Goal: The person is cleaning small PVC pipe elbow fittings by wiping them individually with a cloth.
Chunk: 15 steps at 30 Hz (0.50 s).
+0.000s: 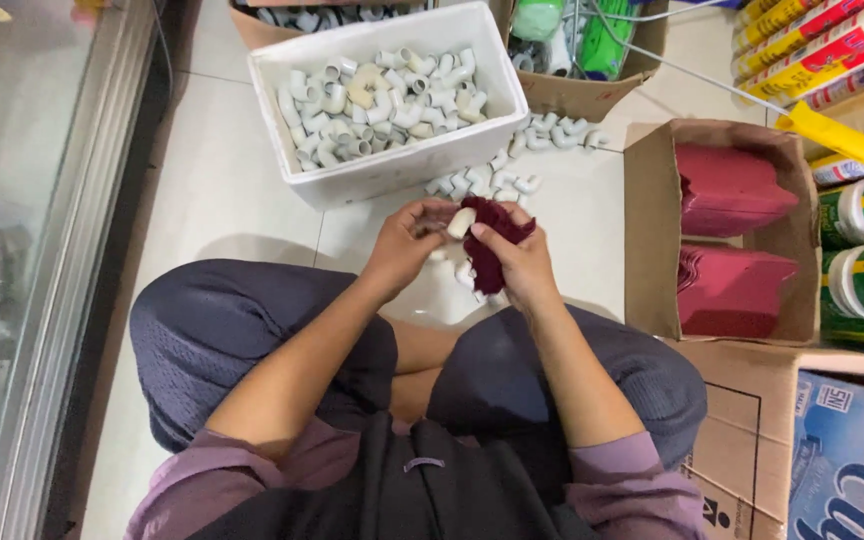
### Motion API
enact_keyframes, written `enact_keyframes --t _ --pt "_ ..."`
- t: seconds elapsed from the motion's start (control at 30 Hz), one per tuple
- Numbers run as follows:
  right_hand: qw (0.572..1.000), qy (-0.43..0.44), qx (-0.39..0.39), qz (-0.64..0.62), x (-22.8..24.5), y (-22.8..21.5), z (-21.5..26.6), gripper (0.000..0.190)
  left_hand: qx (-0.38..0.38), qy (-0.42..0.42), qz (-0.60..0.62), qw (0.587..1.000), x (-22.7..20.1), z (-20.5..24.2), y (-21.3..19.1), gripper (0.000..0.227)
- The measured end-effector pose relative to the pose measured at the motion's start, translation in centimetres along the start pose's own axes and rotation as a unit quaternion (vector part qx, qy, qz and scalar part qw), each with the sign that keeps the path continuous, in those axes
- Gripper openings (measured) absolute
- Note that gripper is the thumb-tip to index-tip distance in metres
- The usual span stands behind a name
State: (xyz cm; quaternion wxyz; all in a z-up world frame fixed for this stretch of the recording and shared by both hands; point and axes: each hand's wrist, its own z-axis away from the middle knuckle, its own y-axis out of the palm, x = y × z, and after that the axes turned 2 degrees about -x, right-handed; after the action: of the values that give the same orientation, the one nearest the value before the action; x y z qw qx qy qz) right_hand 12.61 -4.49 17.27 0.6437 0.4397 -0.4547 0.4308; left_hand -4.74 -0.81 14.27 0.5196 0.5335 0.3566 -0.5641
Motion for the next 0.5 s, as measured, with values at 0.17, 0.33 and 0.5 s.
enact_keyframes --t 0.17,0.33,0.5 --pt "0.988 -0.102 0.053 0.103 0.9 -0.5 -0.3 0.022 0.081 -0.068 0.068 0.992 2.2 -0.6 -1.4 0.033" --pt "1.000 -0.008 0.011 0.015 0.2 -0.7 -0.5 0.021 0.141 -0.012 0.030 0.989 1.1 0.0 -0.7 0.026" --pt "0.989 0.072 -0.006 -0.128 -1.7 -0.3 -0.8 0.044 0.019 0.041 0.086 0.995 1.2 -0.2 0.7 0.031"
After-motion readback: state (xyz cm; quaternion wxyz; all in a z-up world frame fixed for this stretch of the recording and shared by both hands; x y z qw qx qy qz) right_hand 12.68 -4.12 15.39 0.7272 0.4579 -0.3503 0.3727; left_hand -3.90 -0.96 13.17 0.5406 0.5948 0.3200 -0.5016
